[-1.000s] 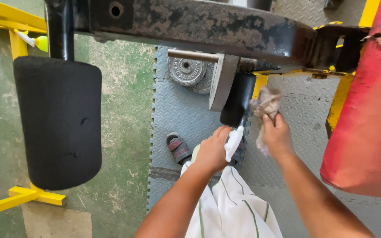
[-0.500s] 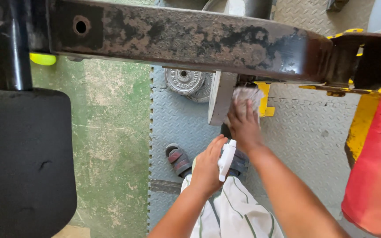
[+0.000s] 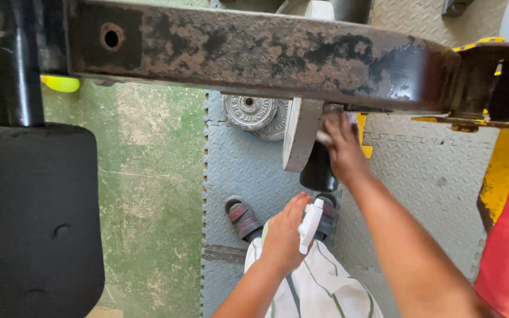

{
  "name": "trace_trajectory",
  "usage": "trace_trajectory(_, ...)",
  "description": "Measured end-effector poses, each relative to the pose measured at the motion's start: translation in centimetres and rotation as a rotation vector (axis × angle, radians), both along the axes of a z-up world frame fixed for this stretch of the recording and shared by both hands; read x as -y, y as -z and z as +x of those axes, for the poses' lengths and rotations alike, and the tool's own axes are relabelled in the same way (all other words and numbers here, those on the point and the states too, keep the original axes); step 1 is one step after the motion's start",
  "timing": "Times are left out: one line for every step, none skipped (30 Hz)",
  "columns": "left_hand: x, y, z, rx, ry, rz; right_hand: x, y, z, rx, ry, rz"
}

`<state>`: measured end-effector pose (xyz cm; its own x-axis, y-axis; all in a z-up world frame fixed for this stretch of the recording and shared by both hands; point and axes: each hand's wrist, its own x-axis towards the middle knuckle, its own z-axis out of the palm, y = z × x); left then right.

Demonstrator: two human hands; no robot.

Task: Cleaning and wiping down various gym machines and surfaces with a spray bottle and cloth.

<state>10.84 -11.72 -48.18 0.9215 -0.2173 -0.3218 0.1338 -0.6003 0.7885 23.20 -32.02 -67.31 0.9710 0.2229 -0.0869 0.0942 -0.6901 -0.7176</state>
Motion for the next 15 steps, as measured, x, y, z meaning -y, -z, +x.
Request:
trace_trajectory(0.1,0.4,-0.3,-0.001,0.001,0.0,-0.2,-0.3,0.6,-0.001,0.001,0.0)
trace_trajectory(0.1,0.7,-0.6,0.018,-0.003,0.008,-0.4,-0.6,1.2,-0.056,0.01,-0.005)
trace_trajectory(0.2,0.9,-0.9,0.036,-0.007,0.015,-0.6,-0.9,1.9,-0.112,0.019,-0.011)
trace_trajectory(0.3,1.0,-1.1,0.032,-0.005,0.011,-0.9,-1.2,0.6,-0.116,0.021,-0.015)
trace_trajectory(0.3,1.0,-1.3,-0.016,-0.006,-0.004,-1.2,-1.5,-0.7,-0.064,0.019,-0.059)
trace_trajectory(0.3,1.0,-1.3,-0.058,-0.01,-0.015,-1.7,-1.8,-1.6,-0.009,0.015,-0.098)
trace_trajectory(0.5,0.8,-1.2,-0.058,-0.01,-0.016,-1.8,-1.8,-3.5,-0.008,0.014,-0.099)
trace_trajectory(0.5,0.5,-1.2,-0.047,-0.01,-0.01,-2.1,-1.8,-5.4,-0.116,0.069,-0.117)
trace_trajectory(0.6,0.2,-1.1,-0.036,-0.01,-0.004,-2.4,-1.8,-7.3,-0.223,0.123,-0.134)
trace_trajectory(0.6,0.4,-1.2,-0.033,-0.007,-0.005,-2.0,-1.7,-9.0,-0.22,0.126,-0.135)
trace_trajectory(0.7,0.6,-1.2,-0.033,-0.013,-0.003,-1.6,-1.7,-10.7,-0.232,0.141,-0.054)
trace_trajectory(0.8,0.8,-1.3,-0.034,-0.019,-0.001,-1.2,-1.7,-12.4,-0.245,0.155,0.028)
trace_trajectory(0.8,0.7,-1.1,-0.032,-0.016,-0.004,-0.7,-1.7,-13.4,-0.243,0.158,0.026)
trace_trajectory(0.8,0.6,-1.0,0.011,-0.021,-0.017,-0.3,-1.8,-14.6,-0.321,0.183,0.035)
trace_trajectory(0.8,0.4,-0.9,0.053,-0.026,-0.031,0.1,-1.9,-15.7,-0.398,0.208,0.044)
